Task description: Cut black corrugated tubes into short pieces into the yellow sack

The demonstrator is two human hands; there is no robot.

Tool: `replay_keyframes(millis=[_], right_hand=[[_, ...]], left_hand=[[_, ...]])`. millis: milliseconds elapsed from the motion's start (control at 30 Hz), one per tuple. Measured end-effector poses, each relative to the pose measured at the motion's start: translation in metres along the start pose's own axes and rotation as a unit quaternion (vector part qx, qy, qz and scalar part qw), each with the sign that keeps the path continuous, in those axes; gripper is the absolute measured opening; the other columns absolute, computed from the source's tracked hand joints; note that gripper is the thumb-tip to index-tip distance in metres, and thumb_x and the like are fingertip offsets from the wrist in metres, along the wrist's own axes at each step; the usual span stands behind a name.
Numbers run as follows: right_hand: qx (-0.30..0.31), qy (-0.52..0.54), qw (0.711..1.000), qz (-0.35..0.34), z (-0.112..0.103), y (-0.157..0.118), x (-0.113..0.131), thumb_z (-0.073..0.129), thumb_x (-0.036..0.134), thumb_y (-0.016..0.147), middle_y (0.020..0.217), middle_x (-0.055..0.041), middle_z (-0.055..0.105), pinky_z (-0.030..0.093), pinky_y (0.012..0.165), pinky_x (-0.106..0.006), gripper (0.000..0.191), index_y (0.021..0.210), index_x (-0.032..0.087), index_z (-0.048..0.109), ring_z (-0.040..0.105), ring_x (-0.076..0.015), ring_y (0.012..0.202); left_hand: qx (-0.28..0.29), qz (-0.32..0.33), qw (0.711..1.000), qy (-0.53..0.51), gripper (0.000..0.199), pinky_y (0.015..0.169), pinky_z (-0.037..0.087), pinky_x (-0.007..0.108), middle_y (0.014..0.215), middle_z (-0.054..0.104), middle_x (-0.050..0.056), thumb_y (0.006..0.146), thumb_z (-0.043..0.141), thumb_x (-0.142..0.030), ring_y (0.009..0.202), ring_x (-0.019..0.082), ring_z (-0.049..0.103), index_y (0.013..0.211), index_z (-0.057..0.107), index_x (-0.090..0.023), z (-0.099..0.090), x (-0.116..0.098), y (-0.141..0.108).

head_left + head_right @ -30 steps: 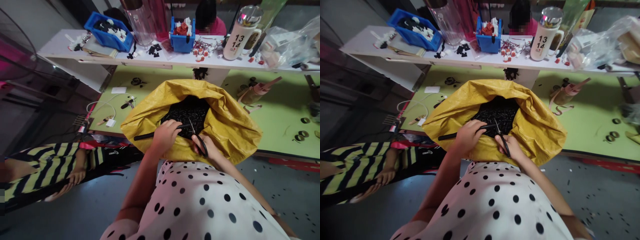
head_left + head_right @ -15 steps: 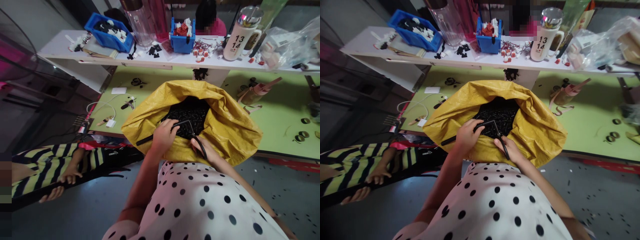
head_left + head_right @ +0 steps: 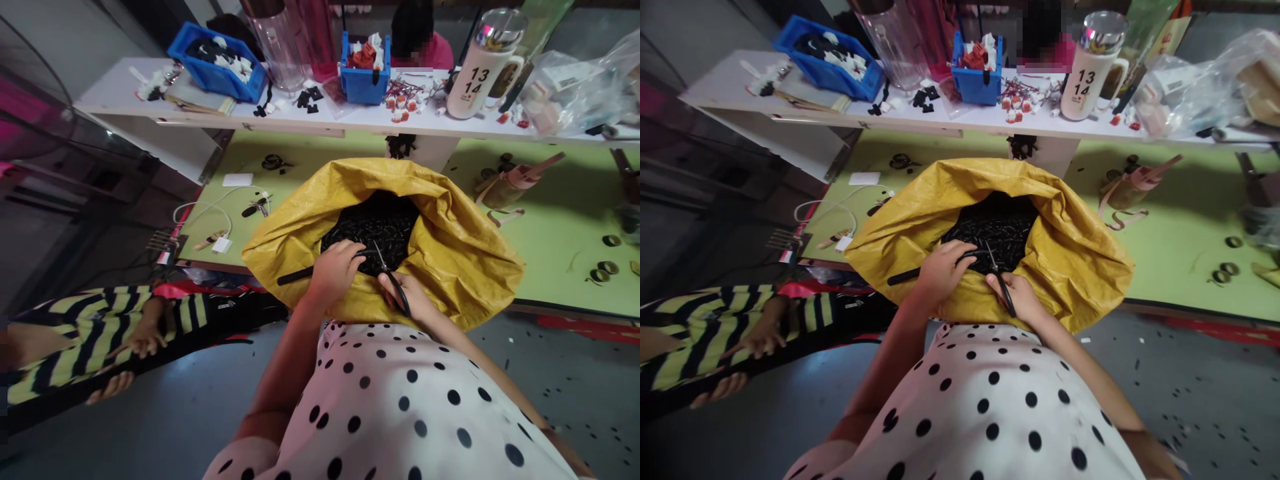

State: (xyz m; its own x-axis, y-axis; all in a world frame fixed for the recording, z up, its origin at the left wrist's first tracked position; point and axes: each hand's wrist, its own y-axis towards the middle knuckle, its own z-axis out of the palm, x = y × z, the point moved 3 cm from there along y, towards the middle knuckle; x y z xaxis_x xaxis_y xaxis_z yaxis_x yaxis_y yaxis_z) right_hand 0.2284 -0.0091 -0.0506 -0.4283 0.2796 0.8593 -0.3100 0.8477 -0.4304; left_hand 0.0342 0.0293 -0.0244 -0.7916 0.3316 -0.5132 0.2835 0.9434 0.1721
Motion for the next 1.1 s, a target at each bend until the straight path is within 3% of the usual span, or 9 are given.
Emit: replay_keyframes(millis=[267,467,767,967,1100], right_hand=[[-0.045,0.042,0.998,0.001,0.004,0.002,-0.011,0.055,0.089,0.08,0.051,-0.0004,0.049,0.032,0.05,-0.028,0.071,0.059,0.022,0.045,0.042,-0.0131,0.049],[0.015,0.025,0.999,-0.028,-0.002,-0.007,-0.003,0.043,0.087,0.089,0.066,-0.0015,0.056,0.04,0.058,-0.029,0.068,0.07,0.021,0.05,0.05,-0.0153,0.061],[0.027,-0.049,0.998,-0.02,-0.001,-0.006,0.008,0.045,0.082,0.092,0.078,-0.0014,0.058,0.045,0.07,-0.033,0.061,0.081,0.022,0.053,0.055,-0.0193,0.073],[0.023,0.007,1.0,-0.01,0.006,0.002,-0.005,0.042,0.084,0.091,0.063,-0.0007,0.056,0.041,0.062,-0.031,0.066,0.072,0.022,0.052,0.052,-0.0169,0.06],[0.003,0.025,1.0,-0.014,0.004,0.003,-0.009,0.046,0.086,0.089,0.056,0.0,0.053,0.038,0.058,-0.029,0.069,0.065,0.021,0.049,0.048,-0.0146,0.055]], left_hand=[[-0.018,-0.037,0.999,-0.029,0.019,0.096,0.055,0.036,0.112,0.075,0.007,0.099,0.06,-0.026,0.107,0.023,0.069,0.114,0.071,-0.021,0.006,0.005,-0.001],[-0.062,-0.069,0.994,-0.048,0.018,0.096,0.056,0.039,0.112,0.075,0.006,0.095,0.062,-0.021,0.108,0.024,0.07,0.112,0.067,-0.023,-0.002,0.003,0.001],[-0.025,-0.048,0.997,-0.054,0.015,0.094,0.057,0.038,0.106,0.075,0.005,0.092,0.064,-0.018,0.104,0.023,0.07,0.107,0.066,-0.022,0.004,-0.005,-0.001],[-0.004,-0.019,0.999,-0.042,0.016,0.094,0.056,0.038,0.108,0.074,0.006,0.094,0.062,-0.017,0.105,0.023,0.069,0.109,0.066,-0.021,0.009,-0.003,0.0],[0.018,-0.01,1.0,0.018,0.024,0.098,0.054,0.041,0.116,0.074,0.01,0.097,0.06,-0.02,0.109,0.026,0.068,0.12,0.065,-0.02,0.003,0.001,-0.005]])
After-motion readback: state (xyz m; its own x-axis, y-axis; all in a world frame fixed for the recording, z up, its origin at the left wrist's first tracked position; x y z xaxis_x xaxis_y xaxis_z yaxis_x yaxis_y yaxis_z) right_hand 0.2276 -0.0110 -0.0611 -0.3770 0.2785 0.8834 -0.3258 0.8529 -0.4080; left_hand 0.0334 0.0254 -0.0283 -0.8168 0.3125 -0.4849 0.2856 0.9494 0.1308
